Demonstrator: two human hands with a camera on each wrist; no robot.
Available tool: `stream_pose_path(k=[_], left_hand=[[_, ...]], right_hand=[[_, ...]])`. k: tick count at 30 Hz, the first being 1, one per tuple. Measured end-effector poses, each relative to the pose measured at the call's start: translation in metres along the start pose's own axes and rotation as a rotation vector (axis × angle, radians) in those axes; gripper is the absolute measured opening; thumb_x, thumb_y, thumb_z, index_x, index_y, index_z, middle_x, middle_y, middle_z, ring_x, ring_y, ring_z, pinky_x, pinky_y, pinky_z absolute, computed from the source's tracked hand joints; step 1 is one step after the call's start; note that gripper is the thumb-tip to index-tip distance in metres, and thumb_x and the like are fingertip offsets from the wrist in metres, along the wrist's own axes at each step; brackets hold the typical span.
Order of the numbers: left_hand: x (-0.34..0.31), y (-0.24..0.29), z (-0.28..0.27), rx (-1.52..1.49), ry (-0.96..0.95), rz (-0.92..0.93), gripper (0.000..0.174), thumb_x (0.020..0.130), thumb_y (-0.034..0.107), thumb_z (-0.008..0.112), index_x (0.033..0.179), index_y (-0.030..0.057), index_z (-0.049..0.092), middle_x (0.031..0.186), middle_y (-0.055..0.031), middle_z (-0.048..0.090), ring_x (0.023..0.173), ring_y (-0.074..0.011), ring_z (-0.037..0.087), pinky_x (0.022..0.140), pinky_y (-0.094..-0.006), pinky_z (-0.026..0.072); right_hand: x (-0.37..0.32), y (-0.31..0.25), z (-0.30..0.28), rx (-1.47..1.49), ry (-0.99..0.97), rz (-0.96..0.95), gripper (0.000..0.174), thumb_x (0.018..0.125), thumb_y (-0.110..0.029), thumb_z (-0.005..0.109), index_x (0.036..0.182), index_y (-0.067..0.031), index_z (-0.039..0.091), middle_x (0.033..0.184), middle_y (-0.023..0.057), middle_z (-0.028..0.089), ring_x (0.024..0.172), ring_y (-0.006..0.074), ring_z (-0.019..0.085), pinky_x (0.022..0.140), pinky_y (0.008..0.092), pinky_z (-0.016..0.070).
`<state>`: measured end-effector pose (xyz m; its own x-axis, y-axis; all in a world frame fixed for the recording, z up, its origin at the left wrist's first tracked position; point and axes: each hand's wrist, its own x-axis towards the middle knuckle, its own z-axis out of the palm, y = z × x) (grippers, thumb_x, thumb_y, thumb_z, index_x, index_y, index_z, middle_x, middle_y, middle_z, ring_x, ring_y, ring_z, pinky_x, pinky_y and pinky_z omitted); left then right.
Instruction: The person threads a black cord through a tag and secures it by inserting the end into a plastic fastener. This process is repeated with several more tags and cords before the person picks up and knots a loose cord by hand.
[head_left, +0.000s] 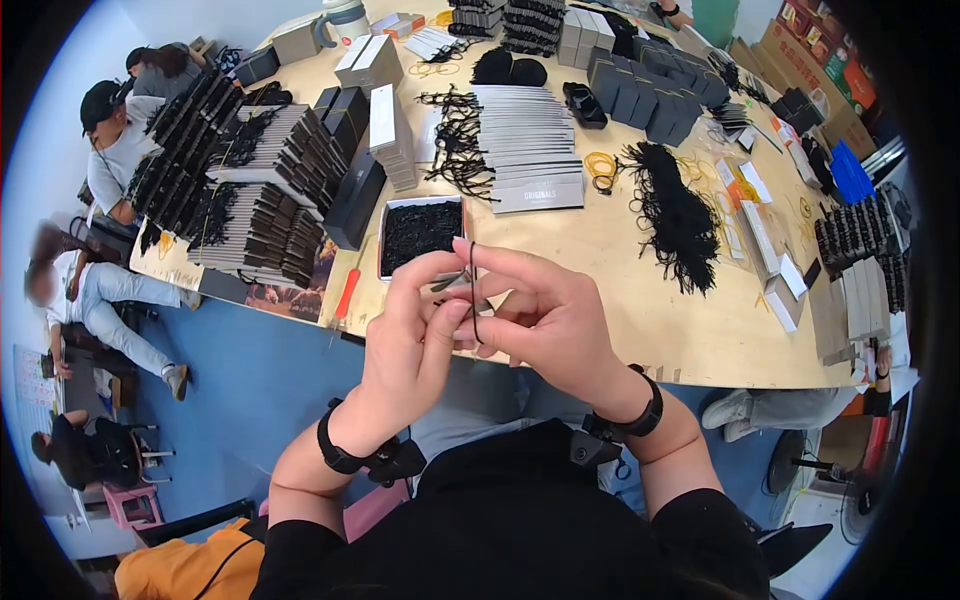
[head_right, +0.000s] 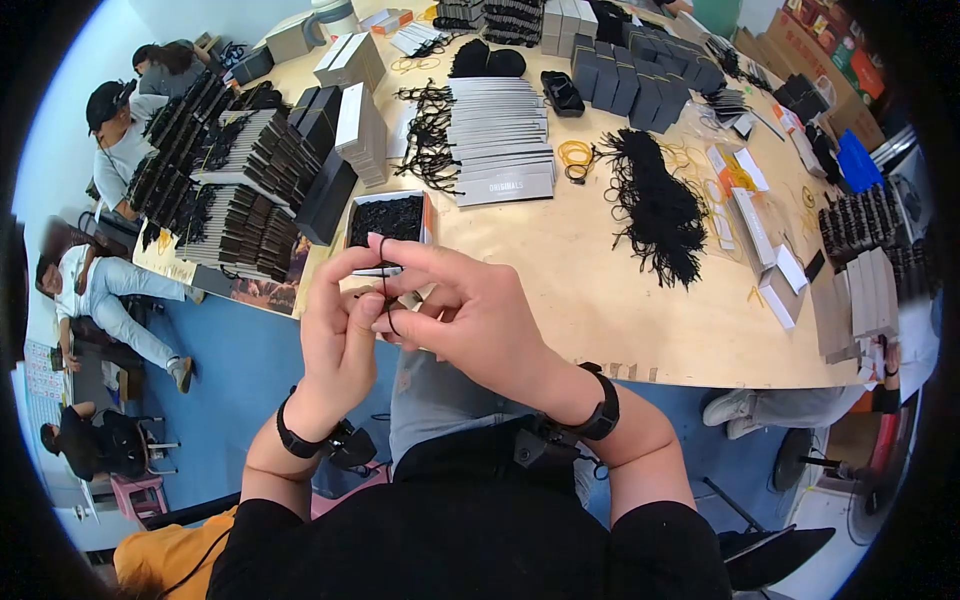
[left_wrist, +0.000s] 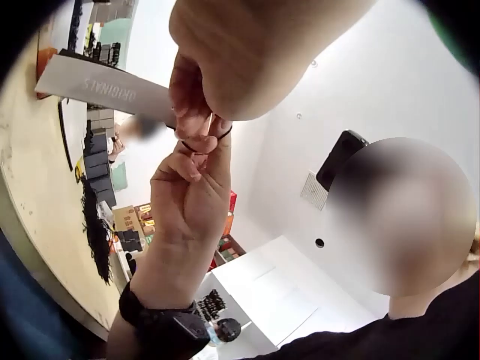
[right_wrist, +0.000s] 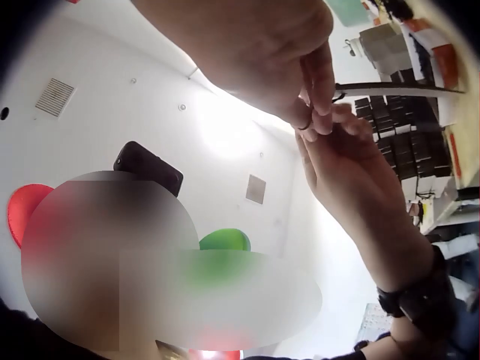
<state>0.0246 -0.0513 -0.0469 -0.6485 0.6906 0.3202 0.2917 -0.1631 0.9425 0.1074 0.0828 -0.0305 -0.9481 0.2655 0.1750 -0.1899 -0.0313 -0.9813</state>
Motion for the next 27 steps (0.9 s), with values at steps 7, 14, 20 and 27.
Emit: stream_pose_path(k=[7, 14, 20, 27], left_hand=[[0.007, 0.008, -0.008, -0.142, -0.143, -0.062, 0.05, 0.094, 0.019, 0.039, 0.135, 0.0008, 0.017, 0.091, -0.0133, 0.061, 0.079, -0.0149, 0.059, 0.075, -0.027, 0.0461], [0.019, -0.016, -0.012, 0.518, -0.139, 0.359, 0.059, 0.075, 0.02, 0.071, 0.124, 0.005, 0.041, 0.099, -0.0073, 0.059, 0.091, -0.0153, 0.057, 0.081, -0.0313, 0.0445], [0.013, -0.012, -0.005, -0.302, -0.503, -0.386, 0.034, 0.085, 0.005, 0.055, 0.118, 0.0052, 0.046, 0.079, -0.0036, 0.057, 0.06, -0.007, 0.051, 0.056, -0.0222, 0.0445], [0.011, -0.006, -0.002, -0.479, -0.592, -0.28, 0.052, 0.092, 0.043, 0.038, 0.12, -0.0008, 0.042, 0.062, -0.0053, 0.051, 0.047, -0.0081, 0.044, 0.045, -0.0182, 0.0351]], right_hand=[[0.008, 0.004, -0.001, -0.683, 0.104, -0.499, 0.042, 0.073, 0.0, 0.062, 0.114, -0.0076, 0.056, 0.074, 0.0069, 0.065, 0.059, 0.0095, 0.062, 0.051, 0.0196, 0.0466], [0.01, -0.032, -0.01, -0.15, -0.023, -0.007, 0.029, 0.074, -0.001, 0.062, 0.103, -0.0029, 0.059, 0.075, 0.0042, 0.063, 0.063, 0.0061, 0.059, 0.056, 0.0193, 0.0472], [0.012, -0.058, -0.039, -0.55, 0.025, -0.042, 0.017, 0.074, 0.003, 0.063, 0.09, -0.0007, 0.058, 0.081, 0.0042, 0.061, 0.074, 0.0083, 0.059, 0.063, 0.0186, 0.0477], [0.018, -0.055, -0.051, -0.159, 0.248, -0.433, 0.017, 0.079, 0.005, 0.06, 0.088, -0.0007, 0.048, 0.082, 0.0066, 0.058, 0.075, 0.0099, 0.059, 0.066, 0.0208, 0.0491]])
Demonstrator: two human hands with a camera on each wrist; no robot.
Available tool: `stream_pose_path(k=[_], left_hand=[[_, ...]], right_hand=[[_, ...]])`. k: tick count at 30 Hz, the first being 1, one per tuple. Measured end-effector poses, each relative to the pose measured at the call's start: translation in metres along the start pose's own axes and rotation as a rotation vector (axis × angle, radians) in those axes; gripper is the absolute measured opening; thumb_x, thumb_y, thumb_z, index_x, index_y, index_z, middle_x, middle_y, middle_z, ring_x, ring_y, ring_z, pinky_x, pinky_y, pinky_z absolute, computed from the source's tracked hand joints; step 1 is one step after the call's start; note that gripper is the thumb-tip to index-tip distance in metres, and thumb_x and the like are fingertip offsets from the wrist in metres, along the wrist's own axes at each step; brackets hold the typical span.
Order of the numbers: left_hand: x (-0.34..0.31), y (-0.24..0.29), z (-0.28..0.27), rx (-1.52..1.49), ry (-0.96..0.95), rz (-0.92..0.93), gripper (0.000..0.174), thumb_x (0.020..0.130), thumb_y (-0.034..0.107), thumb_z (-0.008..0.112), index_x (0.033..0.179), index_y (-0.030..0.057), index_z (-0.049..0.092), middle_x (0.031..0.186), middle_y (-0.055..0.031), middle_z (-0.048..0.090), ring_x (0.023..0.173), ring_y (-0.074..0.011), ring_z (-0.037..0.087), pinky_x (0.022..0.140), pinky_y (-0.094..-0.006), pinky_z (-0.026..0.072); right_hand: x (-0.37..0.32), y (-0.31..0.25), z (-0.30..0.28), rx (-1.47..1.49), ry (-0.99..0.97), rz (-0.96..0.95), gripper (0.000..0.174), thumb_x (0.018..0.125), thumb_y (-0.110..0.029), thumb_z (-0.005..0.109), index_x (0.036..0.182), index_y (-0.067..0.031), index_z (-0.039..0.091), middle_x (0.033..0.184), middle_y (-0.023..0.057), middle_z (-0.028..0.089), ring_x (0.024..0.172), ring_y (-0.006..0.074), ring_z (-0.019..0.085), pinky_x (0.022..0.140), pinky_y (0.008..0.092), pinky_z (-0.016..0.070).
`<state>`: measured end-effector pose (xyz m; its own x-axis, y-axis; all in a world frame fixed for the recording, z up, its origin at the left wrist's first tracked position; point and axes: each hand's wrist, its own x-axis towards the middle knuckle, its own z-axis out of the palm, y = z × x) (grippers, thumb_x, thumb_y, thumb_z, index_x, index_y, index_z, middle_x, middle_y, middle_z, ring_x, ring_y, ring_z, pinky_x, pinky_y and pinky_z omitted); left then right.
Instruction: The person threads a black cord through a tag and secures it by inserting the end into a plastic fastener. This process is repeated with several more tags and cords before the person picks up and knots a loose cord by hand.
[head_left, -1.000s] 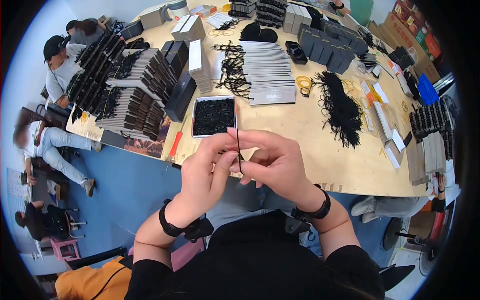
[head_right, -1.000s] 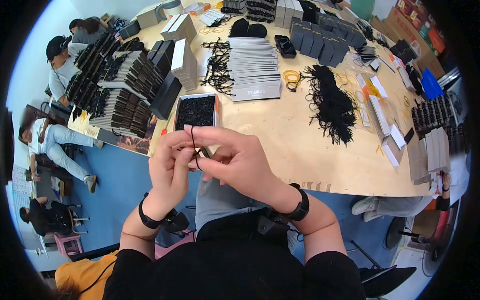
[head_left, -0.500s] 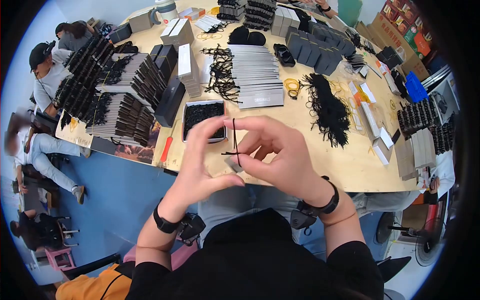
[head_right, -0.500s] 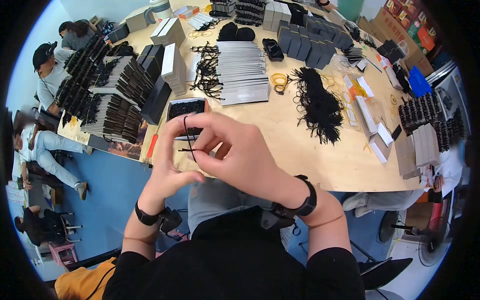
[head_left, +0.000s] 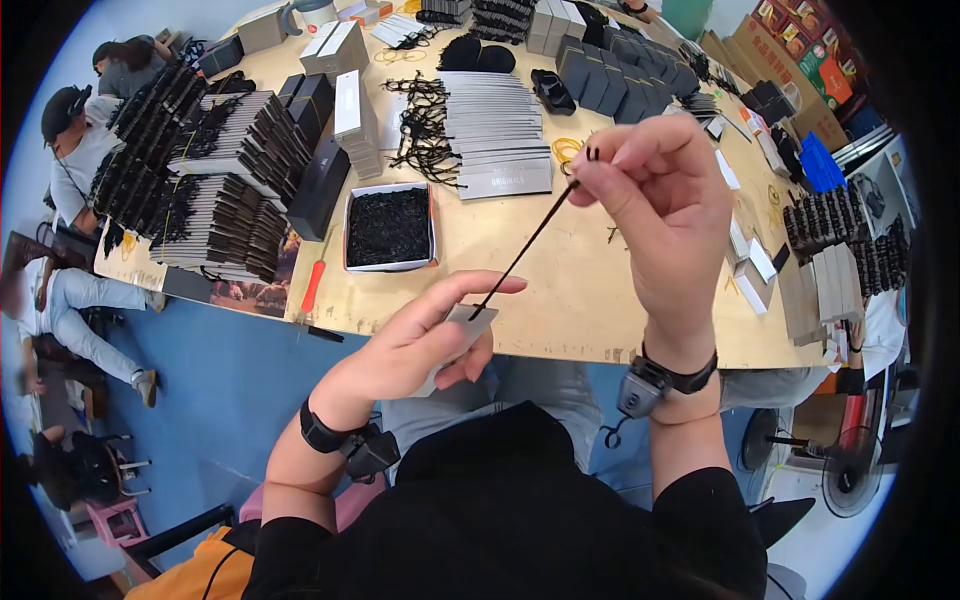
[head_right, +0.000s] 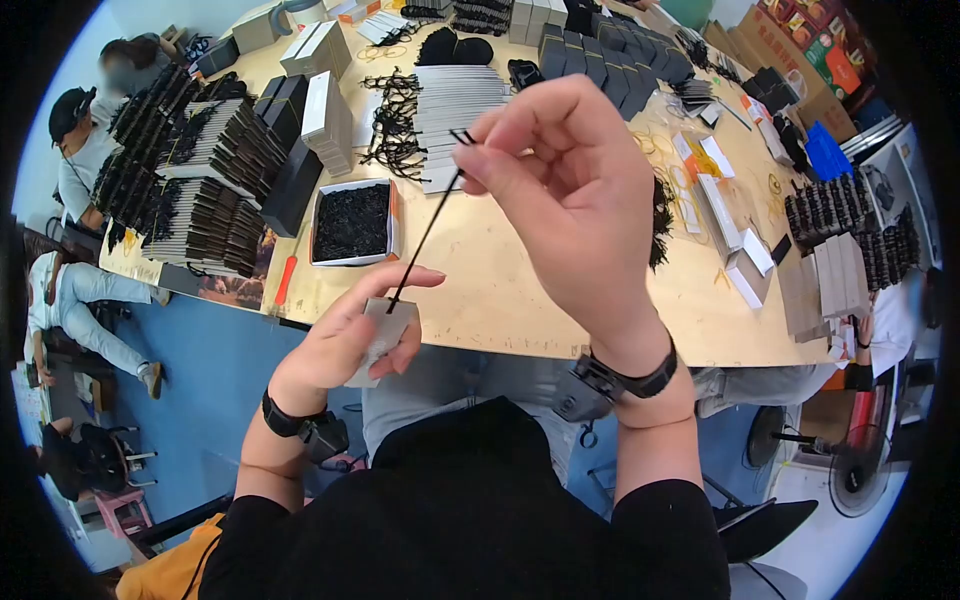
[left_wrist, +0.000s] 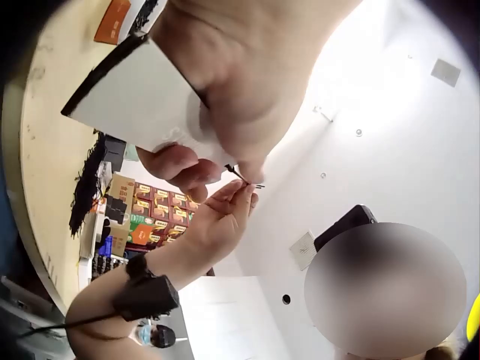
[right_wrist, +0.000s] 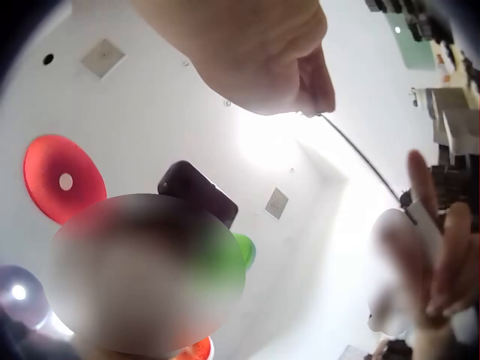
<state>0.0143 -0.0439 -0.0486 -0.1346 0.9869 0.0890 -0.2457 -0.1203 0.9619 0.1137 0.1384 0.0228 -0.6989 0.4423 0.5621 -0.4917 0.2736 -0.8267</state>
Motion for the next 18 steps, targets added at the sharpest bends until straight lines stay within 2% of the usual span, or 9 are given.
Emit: stream_pose_path(k=[3, 7, 9, 10, 11, 14, 15, 17, 18], left_hand=[[0.006, -0.007, -0.007, -0.214, -0.213, -0.044, 0.041, 0.094, 0.029, 0.036, 0.123, 0.0015, 0.04, 0.069, -0.0047, 0.052, 0.049, -0.0071, 0.039, 0.048, -0.0189, 0.0338], [0.015, -0.014, 0.016, -0.242, -0.261, -0.128, 0.041, 0.093, 0.031, 0.034, 0.118, -0.0005, 0.041, 0.08, -0.008, 0.055, 0.06, -0.0102, 0.048, 0.06, -0.0221, 0.0407], [0.021, -0.024, 0.021, -0.221, -0.126, -0.072, 0.038, 0.091, 0.031, 0.035, 0.111, 0.0001, 0.043, 0.092, -0.0113, 0.054, 0.078, -0.0149, 0.053, 0.077, -0.0285, 0.0425], [0.024, -0.028, 0.016, -0.357, -0.129, -0.14, 0.033, 0.088, 0.027, 0.036, 0.108, 0.001, 0.044, 0.099, -0.0123, 0.053, 0.094, -0.0201, 0.052, 0.088, -0.0336, 0.0392], [0.026, -0.032, 0.015, -0.354, -0.137, -0.144, 0.033, 0.088, 0.027, 0.036, 0.108, 0.001, 0.044, 0.099, -0.0123, 0.053, 0.094, -0.0201, 0.052, 0.088, -0.0336, 0.0392], [0.03, -0.032, 0.012, -0.608, 0.291, 0.029, 0.028, 0.083, 0.021, 0.039, 0.104, 0.0041, 0.045, 0.099, -0.012, 0.054, 0.101, -0.0259, 0.051, 0.092, -0.0383, 0.0375], [0.034, -0.031, 0.01, -0.607, 0.284, 0.026, 0.028, 0.083, 0.021, 0.039, 0.104, 0.0041, 0.045, 0.099, -0.012, 0.054, 0.101, -0.0259, 0.051, 0.092, -0.0383, 0.0375], [0.042, -0.029, 0.006, -0.585, 0.463, 0.123, 0.027, 0.082, 0.021, 0.04, 0.103, 0.0057, 0.045, 0.1, -0.0117, 0.054, 0.101, -0.0268, 0.051, 0.092, -0.0395, 0.0369], [0.048, -0.028, 0.005, -0.629, 0.461, 0.143, 0.023, 0.087, 0.021, 0.039, 0.1, 0.0046, 0.048, 0.102, -0.0119, 0.056, 0.101, -0.0268, 0.052, 0.094, -0.0393, 0.0369]], right_hand=[[0.006, 0.007, 0.008, 0.056, 0.042, -0.1, 0.02, 0.079, 0.006, 0.06, 0.088, -0.0014, 0.045, 0.083, 0.0073, 0.058, 0.076, 0.0104, 0.058, 0.067, 0.0211, 0.0495], [0.009, 0.026, 0.024, 0.208, -0.022, -0.146, 0.021, 0.079, 0.005, 0.06, 0.091, -0.0014, 0.045, 0.083, 0.009, 0.058, 0.074, 0.0105, 0.059, 0.066, 0.0211, 0.0493], [0.006, 0.042, 0.026, -0.135, -0.202, 0.135, 0.022, 0.082, -0.006, 0.061, 0.098, -0.0014, 0.047, 0.081, 0.0084, 0.058, 0.07, 0.0091, 0.058, 0.064, 0.0215, 0.0478], [0.0, 0.055, 0.022, -0.138, -0.195, 0.133, 0.022, 0.082, -0.006, 0.061, 0.098, -0.0014, 0.047, 0.081, 0.0084, 0.058, 0.07, 0.0091, 0.058, 0.064, 0.0215, 0.0478], [-0.007, 0.071, 0.016, -0.145, -0.226, 0.314, 0.023, 0.084, -0.012, 0.06, 0.1, -0.0015, 0.048, 0.08, 0.007, 0.058, 0.069, 0.0083, 0.057, 0.062, 0.0218, 0.0468], [-0.033, 0.082, 0.004, 0.17, -0.163, 0.81, 0.029, 0.086, -0.025, 0.059, 0.102, -0.0017, 0.052, 0.077, 0.0032, 0.059, 0.065, 0.0068, 0.054, 0.059, 0.0226, 0.044], [-0.046, 0.083, 0.001, 0.169, -0.155, 0.808, 0.029, 0.086, -0.025, 0.059, 0.102, -0.0017, 0.052, 0.077, 0.0032, 0.059, 0.065, 0.0068, 0.054, 0.059, 0.0226, 0.044], [-0.067, 0.086, -0.007, 0.187, -0.364, 0.795, 0.032, 0.085, -0.025, 0.061, 0.102, -0.0002, 0.053, 0.076, 0.0038, 0.059, 0.065, 0.0071, 0.054, 0.058, 0.0226, 0.0432], [-0.067, 0.086, -0.014, 0.189, -0.354, 0.797, 0.032, 0.085, -0.025, 0.061, 0.102, -0.0002, 0.053, 0.076, 0.0038, 0.059, 0.065, 0.0071, 0.054, 0.058, 0.0226, 0.0432]])
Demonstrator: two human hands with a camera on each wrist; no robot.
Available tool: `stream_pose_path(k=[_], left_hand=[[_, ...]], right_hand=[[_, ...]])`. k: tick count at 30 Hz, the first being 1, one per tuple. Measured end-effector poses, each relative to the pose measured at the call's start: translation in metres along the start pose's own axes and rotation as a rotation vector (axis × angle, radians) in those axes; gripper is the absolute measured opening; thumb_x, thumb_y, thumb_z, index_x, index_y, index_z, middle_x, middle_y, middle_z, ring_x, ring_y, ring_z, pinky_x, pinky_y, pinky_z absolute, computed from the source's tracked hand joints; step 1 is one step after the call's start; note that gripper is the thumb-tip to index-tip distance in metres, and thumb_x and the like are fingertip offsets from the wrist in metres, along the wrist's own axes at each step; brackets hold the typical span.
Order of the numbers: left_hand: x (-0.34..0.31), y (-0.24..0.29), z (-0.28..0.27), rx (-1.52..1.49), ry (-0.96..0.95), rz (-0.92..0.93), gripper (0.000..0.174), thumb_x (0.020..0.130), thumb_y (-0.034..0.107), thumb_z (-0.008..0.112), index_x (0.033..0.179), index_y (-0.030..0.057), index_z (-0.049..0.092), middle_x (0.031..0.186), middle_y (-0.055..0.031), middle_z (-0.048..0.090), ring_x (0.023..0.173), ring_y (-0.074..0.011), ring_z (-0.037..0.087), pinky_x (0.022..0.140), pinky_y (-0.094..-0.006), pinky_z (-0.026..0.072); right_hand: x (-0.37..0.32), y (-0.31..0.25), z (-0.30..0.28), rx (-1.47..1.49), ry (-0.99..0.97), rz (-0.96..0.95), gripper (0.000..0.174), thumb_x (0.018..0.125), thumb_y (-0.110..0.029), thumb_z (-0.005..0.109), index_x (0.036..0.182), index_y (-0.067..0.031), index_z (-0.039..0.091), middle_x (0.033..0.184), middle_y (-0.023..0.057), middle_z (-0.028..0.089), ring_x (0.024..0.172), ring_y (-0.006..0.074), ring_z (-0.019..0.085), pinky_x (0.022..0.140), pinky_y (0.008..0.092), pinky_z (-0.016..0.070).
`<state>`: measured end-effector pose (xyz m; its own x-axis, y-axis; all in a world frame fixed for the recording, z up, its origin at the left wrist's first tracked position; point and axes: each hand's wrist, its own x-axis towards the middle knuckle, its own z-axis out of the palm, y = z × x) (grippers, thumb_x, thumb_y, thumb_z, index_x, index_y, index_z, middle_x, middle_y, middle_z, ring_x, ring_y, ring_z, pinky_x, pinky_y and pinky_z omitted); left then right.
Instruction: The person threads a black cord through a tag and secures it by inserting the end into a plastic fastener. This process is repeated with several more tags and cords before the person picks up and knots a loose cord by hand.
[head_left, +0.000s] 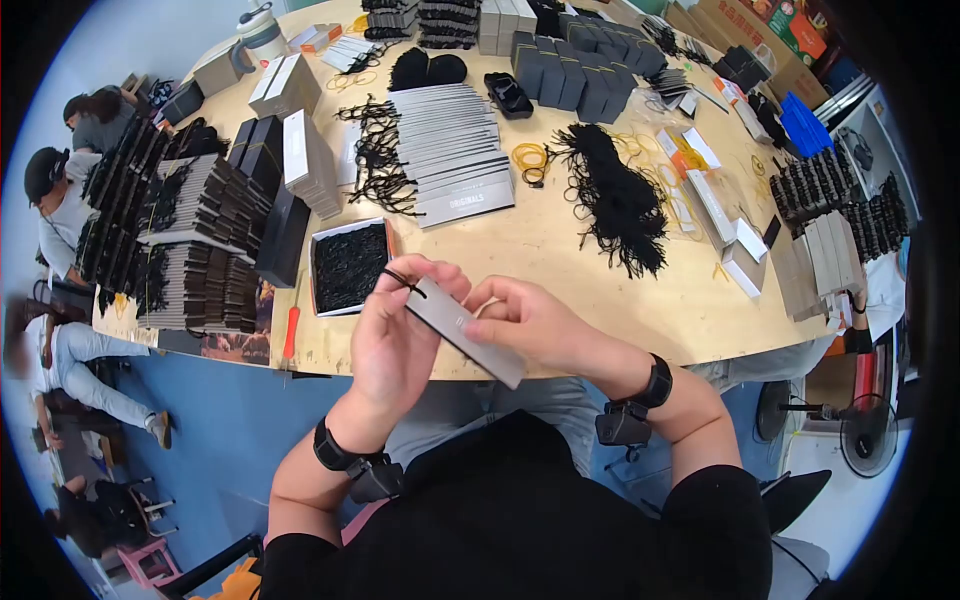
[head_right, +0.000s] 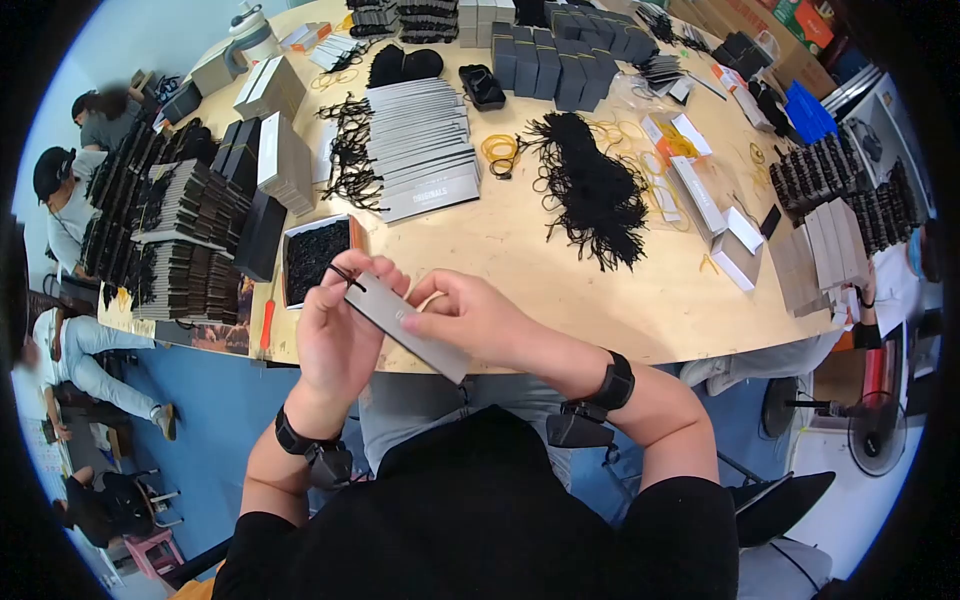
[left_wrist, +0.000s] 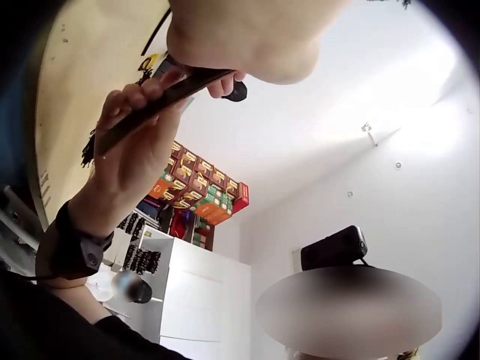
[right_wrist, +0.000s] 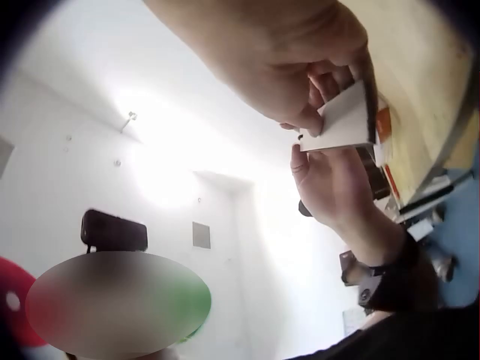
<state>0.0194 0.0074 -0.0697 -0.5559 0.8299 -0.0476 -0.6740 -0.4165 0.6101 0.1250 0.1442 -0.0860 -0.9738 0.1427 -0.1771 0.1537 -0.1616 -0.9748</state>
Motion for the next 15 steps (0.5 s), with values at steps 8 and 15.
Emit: stream_pose_path(k=[8, 15], left_hand=[[0.085, 0.05, -0.036, 0.588, 0.128, 0.095, 0.028, 0.095, 0.024, 0.039, 0.084, 0.0047, 0.055, 0.099, -0.0115, 0.06, 0.092, -0.0175, 0.055, 0.082, -0.0295, 0.0427], [0.122, 0.062, -0.057, 1.614, 0.255, 0.209, 0.016, 0.086, 0.008, 0.052, 0.098, -0.0033, 0.055, 0.09, -0.0097, 0.061, 0.063, -0.0109, 0.055, 0.054, -0.024, 0.0453]], right_hand=[[0.046, -0.023, -0.071, -0.519, 0.292, -0.186, 0.013, 0.076, -0.011, 0.066, 0.084, -0.0015, 0.062, 0.074, 0.0023, 0.062, 0.066, 0.0074, 0.056, 0.059, 0.0222, 0.0441], [0.112, 0.002, -0.08, -0.941, 0.311, -0.36, 0.015, 0.068, -0.01, 0.067, 0.079, -0.0014, 0.061, 0.075, 0.0086, 0.058, 0.073, 0.0243, 0.057, 0.069, 0.0336, 0.0464]])
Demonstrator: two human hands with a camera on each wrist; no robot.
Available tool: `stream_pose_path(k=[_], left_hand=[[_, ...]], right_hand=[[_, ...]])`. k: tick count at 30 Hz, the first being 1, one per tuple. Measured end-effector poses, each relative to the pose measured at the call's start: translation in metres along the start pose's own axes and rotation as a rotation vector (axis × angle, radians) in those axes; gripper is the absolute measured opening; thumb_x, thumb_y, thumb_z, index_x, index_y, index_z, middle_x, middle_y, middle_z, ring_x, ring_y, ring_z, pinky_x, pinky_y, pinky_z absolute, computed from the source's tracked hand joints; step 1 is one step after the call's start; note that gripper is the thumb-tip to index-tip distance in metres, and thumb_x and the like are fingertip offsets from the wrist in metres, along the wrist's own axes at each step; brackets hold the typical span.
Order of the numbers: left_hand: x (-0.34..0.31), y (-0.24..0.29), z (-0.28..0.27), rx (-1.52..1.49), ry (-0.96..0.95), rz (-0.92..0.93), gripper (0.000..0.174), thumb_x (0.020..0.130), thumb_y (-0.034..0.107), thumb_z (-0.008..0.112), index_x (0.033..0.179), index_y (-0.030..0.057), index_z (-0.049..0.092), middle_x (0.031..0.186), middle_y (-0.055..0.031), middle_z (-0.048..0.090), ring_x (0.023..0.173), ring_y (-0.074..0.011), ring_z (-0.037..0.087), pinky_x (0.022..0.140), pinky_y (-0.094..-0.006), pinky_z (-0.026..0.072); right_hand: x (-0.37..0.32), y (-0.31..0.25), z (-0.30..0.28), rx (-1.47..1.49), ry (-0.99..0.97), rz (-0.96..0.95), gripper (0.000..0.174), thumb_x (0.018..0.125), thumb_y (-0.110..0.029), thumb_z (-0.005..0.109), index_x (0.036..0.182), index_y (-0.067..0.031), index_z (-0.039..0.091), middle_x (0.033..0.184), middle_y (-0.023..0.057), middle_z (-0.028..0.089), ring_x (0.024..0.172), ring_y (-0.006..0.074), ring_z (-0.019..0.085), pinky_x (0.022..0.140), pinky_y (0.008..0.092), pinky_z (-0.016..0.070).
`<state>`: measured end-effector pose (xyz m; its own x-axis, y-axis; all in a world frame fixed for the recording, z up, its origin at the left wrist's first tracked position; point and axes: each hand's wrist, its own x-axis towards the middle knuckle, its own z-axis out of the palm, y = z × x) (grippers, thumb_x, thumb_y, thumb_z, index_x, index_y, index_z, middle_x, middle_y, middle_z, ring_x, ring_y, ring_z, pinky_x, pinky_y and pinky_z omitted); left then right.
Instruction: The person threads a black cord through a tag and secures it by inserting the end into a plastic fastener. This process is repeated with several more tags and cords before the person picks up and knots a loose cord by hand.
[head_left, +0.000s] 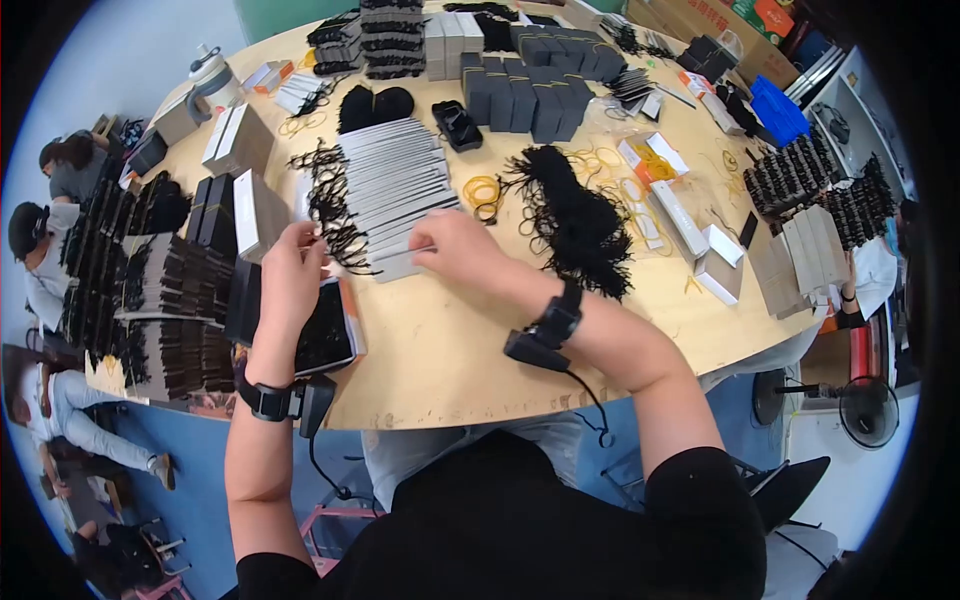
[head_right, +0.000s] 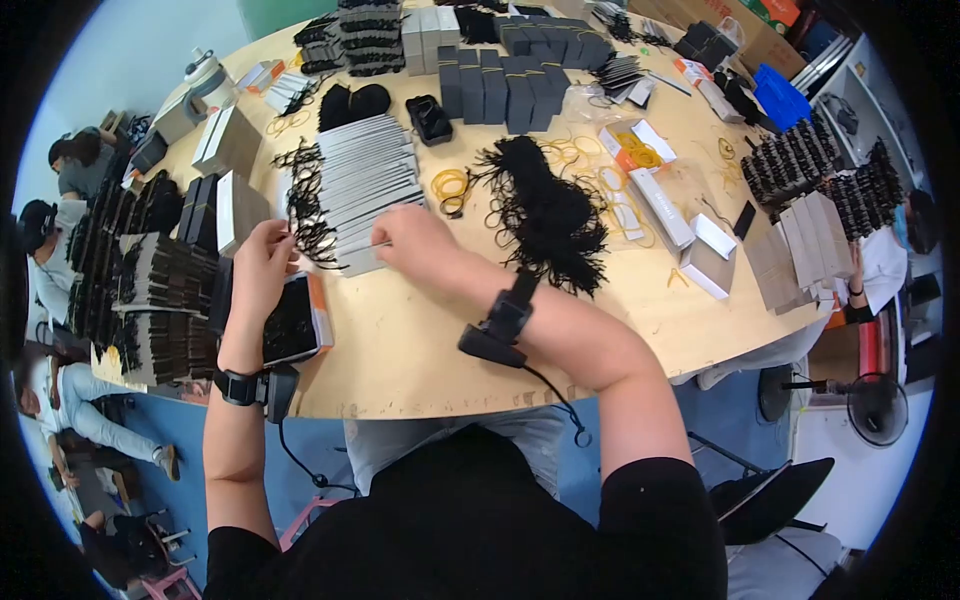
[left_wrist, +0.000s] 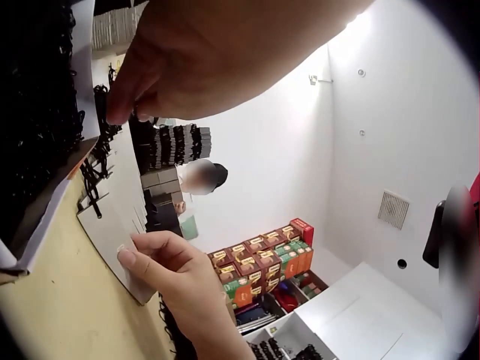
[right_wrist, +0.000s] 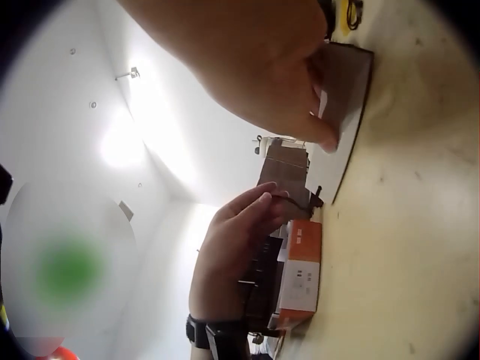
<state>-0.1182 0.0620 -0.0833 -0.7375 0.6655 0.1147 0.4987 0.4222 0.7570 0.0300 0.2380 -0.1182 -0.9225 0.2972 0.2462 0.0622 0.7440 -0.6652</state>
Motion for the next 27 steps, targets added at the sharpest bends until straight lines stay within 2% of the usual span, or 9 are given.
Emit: stream_pose_path(k=[1, 2, 4, 6, 8, 10, 14, 21, 27], left_hand=[[0.001, -0.004, 0.002, 0.054, 0.078, 0.077, 0.02, 0.085, 0.004, 0.054, 0.102, -0.0044, 0.052, 0.091, -0.0102, 0.061, 0.064, -0.0118, 0.057, 0.053, -0.0253, 0.0461], [0.0, -0.007, 0.003, 0.137, 0.151, 0.149, 0.037, 0.077, 0.004, 0.061, 0.112, -0.0004, 0.049, 0.087, -0.0139, 0.06, 0.069, -0.0229, 0.06, 0.065, -0.0324, 0.0479], [-0.015, 0.013, -0.004, 0.263, 0.212, 0.263, 0.027, 0.076, 0.005, 0.063, 0.101, 0.0014, 0.054, 0.08, -0.0121, 0.058, 0.066, -0.0253, 0.057, 0.062, -0.0329, 0.0461], [-0.033, 0.013, -0.014, 0.305, 0.13, 0.216, 0.017, 0.074, 0.005, 0.064, 0.088, 0.0019, 0.055, 0.075, -0.0113, 0.054, 0.065, -0.0265, 0.054, 0.059, -0.0341, 0.0436], [-0.055, 0.013, -0.023, 0.367, 0.031, 0.085, 0.012, 0.072, 0.006, 0.065, 0.079, 0.0021, 0.055, 0.073, -0.0099, 0.054, 0.067, -0.0268, 0.053, 0.06, -0.0349, 0.0426], [-0.073, 0.008, -0.026, 0.443, 0.014, 0.141, 0.012, 0.072, 0.005, 0.065, 0.079, 0.0025, 0.056, 0.072, -0.0096, 0.053, 0.069, -0.0269, 0.052, 0.062, -0.0355, 0.0422], [-0.081, -0.003, -0.023, 0.454, 0.002, 0.2, 0.011, 0.069, 0.005, 0.065, 0.076, 0.0034, 0.057, 0.069, -0.0088, 0.052, 0.072, -0.0278, 0.051, 0.064, -0.0366, 0.0413], [-0.087, -0.005, -0.025, 0.414, 0.112, 0.24, 0.005, 0.072, 0.002, 0.062, 0.075, 0.0028, 0.058, 0.077, -0.0089, 0.057, 0.075, -0.0289, 0.052, 0.066, -0.0371, 0.0415], [-0.096, -0.007, -0.027, 0.353, 0.176, 0.275, 0.005, 0.073, 0.001, 0.061, 0.077, 0.0029, 0.059, 0.079, -0.0097, 0.058, 0.078, -0.0291, 0.052, 0.068, -0.0362, 0.042]], right_hand=[[0.0, 0.001, 0.001, -0.056, 0.124, -0.089, 0.015, 0.067, -0.011, 0.068, 0.078, -0.0021, 0.061, 0.076, 0.0093, 0.057, 0.078, 0.0272, 0.056, 0.072, 0.0353, 0.0457], [-0.003, 0.002, -0.002, -0.067, 0.13, -0.081, 0.015, 0.067, -0.011, 0.068, 0.078, -0.0021, 0.061, 0.076, 0.0093, 0.057, 0.078, 0.0272, 0.056, 0.072, 0.0353, 0.0457], [-0.006, -0.005, -0.013, -0.118, 0.356, -0.17, 0.018, 0.067, -0.013, 0.069, 0.079, -0.0037, 0.06, 0.078, 0.0094, 0.055, 0.084, 0.0286, 0.054, 0.076, 0.036, 0.0437], [-0.013, 0.0, -0.039, -0.163, 0.352, -0.144, 0.02, 0.069, -0.013, 0.064, 0.087, -0.0062, 0.059, 0.078, 0.0098, 0.057, 0.084, 0.0294, 0.054, 0.075, 0.0373, 0.0438], [-0.021, 0.009, -0.073, -0.244, 0.404, 0.077, 0.018, 0.071, -0.016, 0.066, 0.084, -0.0046, 0.059, 0.077, 0.0089, 0.057, 0.072, 0.0242, 0.057, 0.067, 0.0333, 0.0462], [-0.029, 0.025, -0.103, -0.311, 0.453, 0.296, 0.019, 0.073, -0.02, 0.066, 0.084, -0.0049, 0.06, 0.074, 0.0078, 0.06, 0.068, 0.0228, 0.059, 0.062, 0.0329, 0.0468], [-0.046, 0.077, -0.136, -0.467, 0.139, 0.605, 0.022, 0.067, -0.024, 0.072, 0.08, -0.0077, 0.064, 0.077, 0.0103, 0.065, 0.074, 0.0276, 0.062, 0.065, 0.0367, 0.0484], [-0.058, 0.104, -0.15, -0.129, 0.396, 0.54, 0.018, 0.071, -0.024, 0.069, 0.075, -0.006, 0.067, 0.067, 0.007, 0.063, 0.062, 0.0191, 0.06, 0.059, 0.0307, 0.0451], [-0.059, 0.08, -0.186, -0.263, 0.534, 0.444, 0.02, 0.073, -0.023, 0.067, 0.075, -0.0032, 0.065, 0.064, 0.0075, 0.062, 0.058, 0.0178, 0.058, 0.057, 0.0288, 0.0441]])
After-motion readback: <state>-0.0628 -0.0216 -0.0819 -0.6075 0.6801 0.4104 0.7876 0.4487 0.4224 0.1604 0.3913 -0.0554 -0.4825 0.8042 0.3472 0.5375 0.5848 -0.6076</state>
